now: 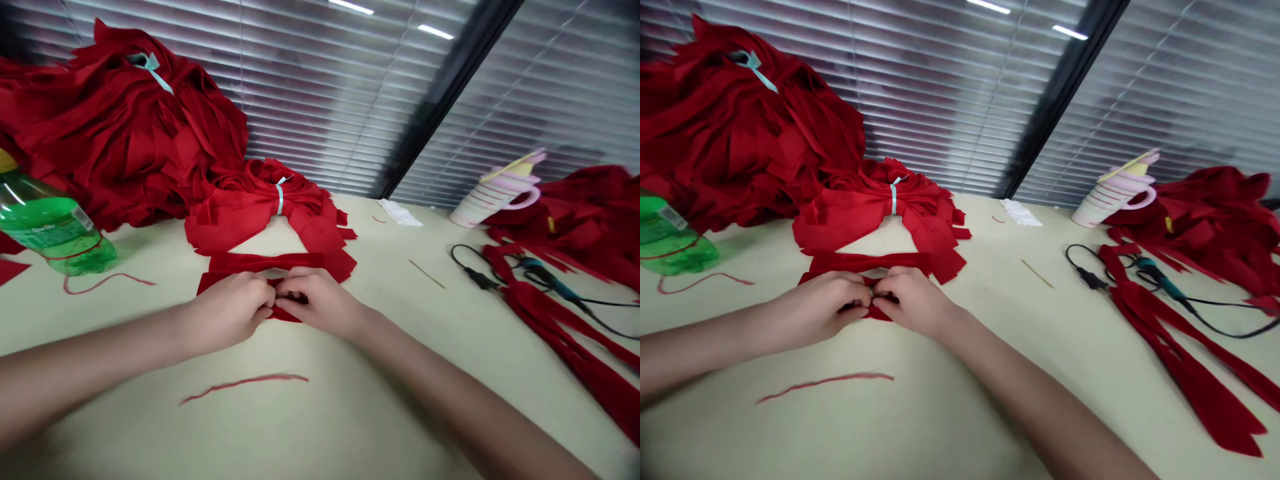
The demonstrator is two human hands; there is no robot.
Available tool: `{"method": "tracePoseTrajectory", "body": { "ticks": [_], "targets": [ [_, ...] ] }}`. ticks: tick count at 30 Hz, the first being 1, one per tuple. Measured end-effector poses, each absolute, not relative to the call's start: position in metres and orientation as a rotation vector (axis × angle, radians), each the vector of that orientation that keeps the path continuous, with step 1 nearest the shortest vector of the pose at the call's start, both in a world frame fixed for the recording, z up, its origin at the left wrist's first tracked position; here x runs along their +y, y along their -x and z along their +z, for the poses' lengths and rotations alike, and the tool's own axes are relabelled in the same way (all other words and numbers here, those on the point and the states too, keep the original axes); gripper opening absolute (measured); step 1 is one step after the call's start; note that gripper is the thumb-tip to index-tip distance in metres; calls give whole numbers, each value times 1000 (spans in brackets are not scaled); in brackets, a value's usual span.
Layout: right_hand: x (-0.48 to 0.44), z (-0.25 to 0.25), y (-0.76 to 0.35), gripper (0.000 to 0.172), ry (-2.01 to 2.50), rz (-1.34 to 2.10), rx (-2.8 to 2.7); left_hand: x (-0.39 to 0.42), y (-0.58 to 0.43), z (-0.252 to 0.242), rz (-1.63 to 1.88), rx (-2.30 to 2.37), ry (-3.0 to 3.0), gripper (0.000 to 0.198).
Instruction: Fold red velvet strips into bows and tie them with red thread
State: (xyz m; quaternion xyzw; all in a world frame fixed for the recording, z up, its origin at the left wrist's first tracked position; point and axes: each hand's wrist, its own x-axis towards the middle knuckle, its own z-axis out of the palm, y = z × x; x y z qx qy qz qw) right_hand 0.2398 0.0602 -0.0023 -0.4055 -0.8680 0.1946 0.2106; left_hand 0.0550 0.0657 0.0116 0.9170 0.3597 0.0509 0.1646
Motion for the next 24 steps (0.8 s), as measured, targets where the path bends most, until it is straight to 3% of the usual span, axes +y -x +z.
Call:
{"method": "tracePoseTrajectory", "body": {
  "ticks": [24],
  "targets": [
    [57, 0, -234, 15, 1140, 639, -2426, 76, -55, 4, 162, 1017, -2555, 12]
  ]
}}
